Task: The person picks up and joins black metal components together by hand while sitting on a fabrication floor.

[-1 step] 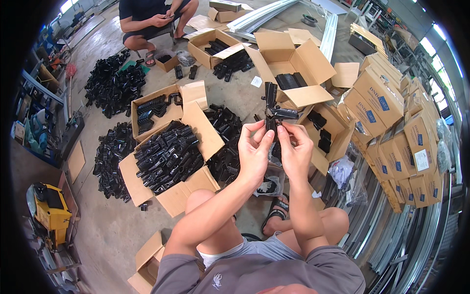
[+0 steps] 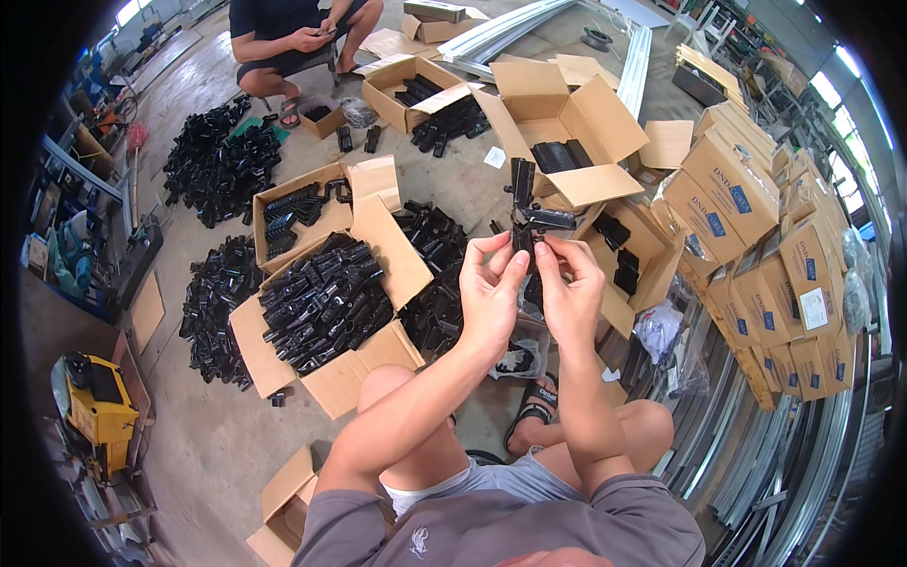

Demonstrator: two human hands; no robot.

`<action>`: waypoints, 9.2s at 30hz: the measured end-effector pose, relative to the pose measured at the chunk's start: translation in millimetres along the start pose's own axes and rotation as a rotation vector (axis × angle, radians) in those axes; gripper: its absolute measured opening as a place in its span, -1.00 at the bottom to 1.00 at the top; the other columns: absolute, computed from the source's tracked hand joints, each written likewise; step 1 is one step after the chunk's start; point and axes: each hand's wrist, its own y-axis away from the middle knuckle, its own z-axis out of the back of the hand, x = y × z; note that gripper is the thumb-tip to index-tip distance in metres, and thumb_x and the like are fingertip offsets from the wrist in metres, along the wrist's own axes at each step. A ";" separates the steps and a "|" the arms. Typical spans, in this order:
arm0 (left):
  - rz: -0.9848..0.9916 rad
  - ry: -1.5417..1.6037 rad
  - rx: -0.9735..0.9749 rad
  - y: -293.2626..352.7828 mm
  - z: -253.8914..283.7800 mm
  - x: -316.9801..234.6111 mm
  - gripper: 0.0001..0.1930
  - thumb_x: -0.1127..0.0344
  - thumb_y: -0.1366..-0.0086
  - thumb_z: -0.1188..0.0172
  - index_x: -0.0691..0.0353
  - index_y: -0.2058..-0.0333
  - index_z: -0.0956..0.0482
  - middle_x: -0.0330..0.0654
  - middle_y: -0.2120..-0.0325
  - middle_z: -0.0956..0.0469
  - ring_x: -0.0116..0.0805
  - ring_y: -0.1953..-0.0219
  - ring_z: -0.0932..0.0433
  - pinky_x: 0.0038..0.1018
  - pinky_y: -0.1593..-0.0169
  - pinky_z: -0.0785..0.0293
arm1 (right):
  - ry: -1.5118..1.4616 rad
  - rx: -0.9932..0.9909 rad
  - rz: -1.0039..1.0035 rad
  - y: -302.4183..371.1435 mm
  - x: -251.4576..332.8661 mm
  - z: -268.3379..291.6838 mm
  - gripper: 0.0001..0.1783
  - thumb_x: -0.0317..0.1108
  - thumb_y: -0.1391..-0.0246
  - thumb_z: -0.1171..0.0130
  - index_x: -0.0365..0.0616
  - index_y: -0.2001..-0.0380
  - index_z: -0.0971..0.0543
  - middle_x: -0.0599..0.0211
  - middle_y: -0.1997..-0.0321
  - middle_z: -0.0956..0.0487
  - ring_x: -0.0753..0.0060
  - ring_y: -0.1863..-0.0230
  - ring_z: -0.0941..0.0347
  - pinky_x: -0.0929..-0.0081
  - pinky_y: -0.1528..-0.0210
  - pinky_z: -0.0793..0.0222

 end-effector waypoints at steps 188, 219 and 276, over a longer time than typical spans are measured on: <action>-0.094 -1.970 1.226 -291.3 199.4 266.3 -0.46 0.36 0.12 -0.46 0.15 0.08 -0.51 -0.13 0.10 -0.48 -0.10 0.03 -0.53 -0.30 0.14 -0.61 | 0.635 0.890 -0.785 -43.6 -102.3 81.4 -0.52 -0.40 -0.09 -0.25 -0.22 -0.11 -0.50 0.08 0.13 -0.63 0.14 0.15 -0.60 0.35 0.09 -0.48; 0.491 -1.841 0.422 -288.7 226.2 287.6 -0.56 0.40 -0.05 -0.22 0.18 0.03 -0.44 0.13 0.15 -0.62 0.10 0.03 -0.59 -0.11 -0.01 -0.53 | 0.486 0.922 -0.485 -9.3 -43.9 146.0 -0.42 -0.32 0.03 -0.34 -0.21 -0.11 -0.51 0.10 0.12 -0.63 0.07 0.10 -0.57 0.26 0.01 -0.44; 0.596 -0.220 0.504 -10.1 -21.9 -7.7 -0.56 0.33 -0.27 -0.32 0.23 -0.12 -0.52 -0.26 0.03 -0.60 -0.44 -0.03 -0.57 -0.47 -0.13 -0.54 | -0.315 0.183 -0.217 -15.0 2.9 100.5 -0.77 -0.38 -0.26 -0.19 -0.34 0.13 -0.57 0.26 0.32 -0.65 0.57 0.32 -0.59 0.56 0.27 -0.51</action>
